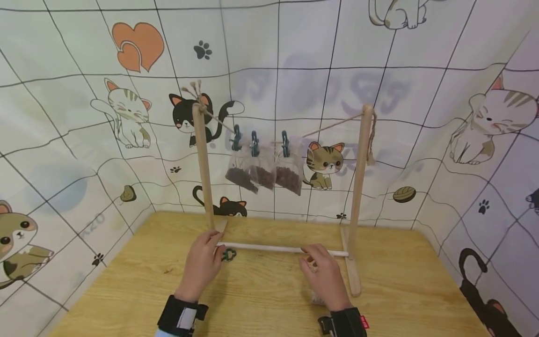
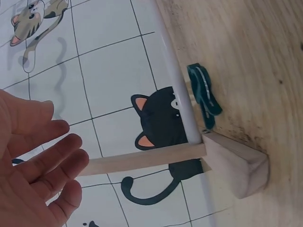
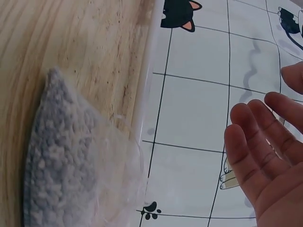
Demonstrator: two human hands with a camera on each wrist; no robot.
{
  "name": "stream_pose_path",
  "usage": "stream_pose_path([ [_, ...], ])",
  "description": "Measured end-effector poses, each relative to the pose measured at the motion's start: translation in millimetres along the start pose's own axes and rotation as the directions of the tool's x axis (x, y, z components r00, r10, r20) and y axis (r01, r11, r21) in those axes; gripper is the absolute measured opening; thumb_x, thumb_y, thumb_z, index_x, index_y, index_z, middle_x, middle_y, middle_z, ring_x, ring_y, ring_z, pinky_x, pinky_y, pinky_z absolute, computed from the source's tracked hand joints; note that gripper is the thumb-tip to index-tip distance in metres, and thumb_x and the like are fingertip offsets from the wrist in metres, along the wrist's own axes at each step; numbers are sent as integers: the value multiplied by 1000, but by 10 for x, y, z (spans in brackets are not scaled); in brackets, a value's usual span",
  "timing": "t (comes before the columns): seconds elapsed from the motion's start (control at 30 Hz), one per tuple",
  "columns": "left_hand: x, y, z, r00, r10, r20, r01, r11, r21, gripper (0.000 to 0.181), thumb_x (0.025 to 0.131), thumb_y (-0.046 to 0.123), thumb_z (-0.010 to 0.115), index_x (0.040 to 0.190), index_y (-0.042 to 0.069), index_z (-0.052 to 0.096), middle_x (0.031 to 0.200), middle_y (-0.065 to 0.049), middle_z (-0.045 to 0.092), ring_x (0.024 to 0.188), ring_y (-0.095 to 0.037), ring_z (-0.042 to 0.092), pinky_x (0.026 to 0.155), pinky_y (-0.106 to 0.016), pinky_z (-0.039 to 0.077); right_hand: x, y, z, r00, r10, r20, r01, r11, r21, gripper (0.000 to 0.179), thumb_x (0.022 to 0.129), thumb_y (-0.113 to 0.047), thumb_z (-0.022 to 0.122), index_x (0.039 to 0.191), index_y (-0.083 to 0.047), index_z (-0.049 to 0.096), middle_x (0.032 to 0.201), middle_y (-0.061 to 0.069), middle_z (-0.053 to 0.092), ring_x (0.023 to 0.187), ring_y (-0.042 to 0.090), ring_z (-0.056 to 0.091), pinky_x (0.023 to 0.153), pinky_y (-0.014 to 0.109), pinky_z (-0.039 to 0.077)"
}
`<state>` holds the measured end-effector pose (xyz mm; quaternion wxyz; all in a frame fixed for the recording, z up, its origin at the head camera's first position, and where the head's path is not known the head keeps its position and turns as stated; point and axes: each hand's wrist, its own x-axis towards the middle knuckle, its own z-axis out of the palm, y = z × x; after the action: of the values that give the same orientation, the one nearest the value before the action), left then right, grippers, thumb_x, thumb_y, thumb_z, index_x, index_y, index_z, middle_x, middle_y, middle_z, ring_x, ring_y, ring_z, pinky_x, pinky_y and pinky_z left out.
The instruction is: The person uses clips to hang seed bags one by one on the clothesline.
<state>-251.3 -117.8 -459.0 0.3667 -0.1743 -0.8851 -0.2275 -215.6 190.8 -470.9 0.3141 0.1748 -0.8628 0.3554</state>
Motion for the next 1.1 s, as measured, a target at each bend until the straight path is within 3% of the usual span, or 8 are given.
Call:
stream_pose_path([
  [0.2,-56,-101,116,999,8,52,-11,997,71,29,73,5,71,102,2,67,100,-12,64,89,-29,60,74,-41,47,13,-59,103,999,-30,34,30,1000,7,31,79,-12,70,110,-15,64,102,-2,62,77,6,57,63,28,50],
  [0.37,-125,-131,239,992,19,122,-39,987,159,25,71,6,72,96,6,68,97,-9,64,86,-25,60,64,-34,42,48,-174,217,996,4,90,-6,1000,19,27,80,-14,69,108,-15,66,102,-1,62,75,4,56,63,27,50],
  [0.57,-181,-141,326,983,0,186,-44,972,231,22,70,10,72,91,6,68,94,-7,62,86,-24,57,60,-32,33,81,-324,360,973,82,218,-95,994,51,24,84,-22,66,108,-22,64,100,-3,62,73,1,53,64,27,49],
  [0.8,-238,-145,334,965,-27,260,-59,947,316,21,73,16,71,92,7,68,98,-10,64,92,-27,55,60,-30,31,64,-403,468,955,62,291,-90,993,81,25,86,-24,64,111,-23,63,100,-5,61,70,-3,51,61,21,46],
  [0.9,-254,-120,298,956,-49,290,-50,945,324,16,76,16,68,91,8,68,98,-9,65,87,-25,54,59,-29,28,69,-417,479,956,48,288,-78,992,95,24,86,-23,64,110,-23,63,100,-3,62,69,-2,51,60,21,46],
  [1.1,-280,-90,249,917,-125,378,-9,943,333,15,80,17,65,90,7,68,94,-6,64,79,-21,49,60,-29,27,67,-409,487,953,56,298,-88,992,93,25,86,-24,64,111,-23,63,102,1,63,70,-3,51,61,22,47],
])
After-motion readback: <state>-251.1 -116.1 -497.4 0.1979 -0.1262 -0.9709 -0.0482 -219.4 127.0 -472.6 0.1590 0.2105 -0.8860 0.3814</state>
